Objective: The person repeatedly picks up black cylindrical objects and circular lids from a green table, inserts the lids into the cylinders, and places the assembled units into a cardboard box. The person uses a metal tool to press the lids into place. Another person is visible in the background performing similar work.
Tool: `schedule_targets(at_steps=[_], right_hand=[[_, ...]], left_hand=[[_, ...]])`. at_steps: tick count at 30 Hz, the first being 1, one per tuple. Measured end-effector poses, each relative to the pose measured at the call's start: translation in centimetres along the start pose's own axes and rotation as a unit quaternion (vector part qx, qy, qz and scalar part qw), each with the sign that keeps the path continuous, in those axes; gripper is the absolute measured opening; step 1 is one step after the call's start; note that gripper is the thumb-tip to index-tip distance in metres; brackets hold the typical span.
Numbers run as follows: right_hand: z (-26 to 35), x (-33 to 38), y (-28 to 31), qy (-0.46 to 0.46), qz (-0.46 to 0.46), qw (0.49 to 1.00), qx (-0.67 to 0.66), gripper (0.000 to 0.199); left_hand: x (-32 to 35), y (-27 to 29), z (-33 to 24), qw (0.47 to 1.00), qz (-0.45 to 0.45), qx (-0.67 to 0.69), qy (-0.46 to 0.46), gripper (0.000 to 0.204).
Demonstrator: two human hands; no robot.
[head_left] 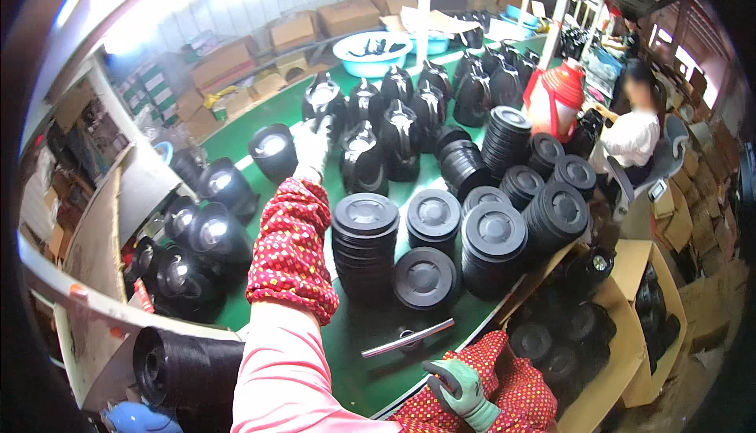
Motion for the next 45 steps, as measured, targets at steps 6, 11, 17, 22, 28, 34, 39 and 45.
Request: schedule_targets(at_steps=[6, 11, 17, 22, 28, 34, 39, 45], right_hand=[[-0.6, -0.2, -0.1, 0.017, 0.014, 0.999, -0.026, 0.031], [-0.1, -0.5, -0.1, 0.002, 0.022, 0.999, -0.028, 0.031], [-0.1, -0.3, -0.3, 0.016, 0.019, 0.999, -0.036, 0.031], [-0.6, 0.1, 0.1, 0.019, 0.040, 0.997, -0.060, 0.032], [-2.5, 2.4, 0.8, 0.081, 0.027, 0.987, -0.134, 0.046], [-3.1, 3.6, 1.4, 0.154, -0.070, 0.971, -0.167, 0.036], [-3.7, 4.3, 1.8, 0.165, -0.046, 0.966, -0.195, 0.041], [-5.3, 5.2, 0.2, 0.187, 0.011, 0.956, -0.227, 0.049]], left_hand=[[0.2, -2.0, 9.0, 0.975, 0.023, 0.148, 0.163, 0.043], [1.3, 0.6, 5.6, 0.947, -0.094, -0.303, -0.051, 0.079], [1.5, -0.3, -16.0, 0.945, 0.099, -0.037, -0.308, 0.045], [0.7, -15.9, -22.0, 0.842, 0.365, -0.149, -0.369, 0.048], [3.0, -28.5, -18.2, 0.766, 0.446, -0.302, -0.350, 0.059], [3.5, -31.5, -10.7, 0.796, 0.449, -0.362, -0.183, 0.086], [5.1, -30.5, -12.4, 0.794, 0.411, -0.412, -0.176, 0.108], [4.8, -28.8, -13.0, 0.781, 0.443, -0.409, -0.162, 0.106]])
Point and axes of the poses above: each hand's wrist, its own x-axis away from the middle knuckle, its own y-axis out of the back of the hand, z = x × y, the point moved 2 cm from there along -x, towards the middle knuckle, and after that the axes turned 2 degrees about -z, right-handed, at the moved point
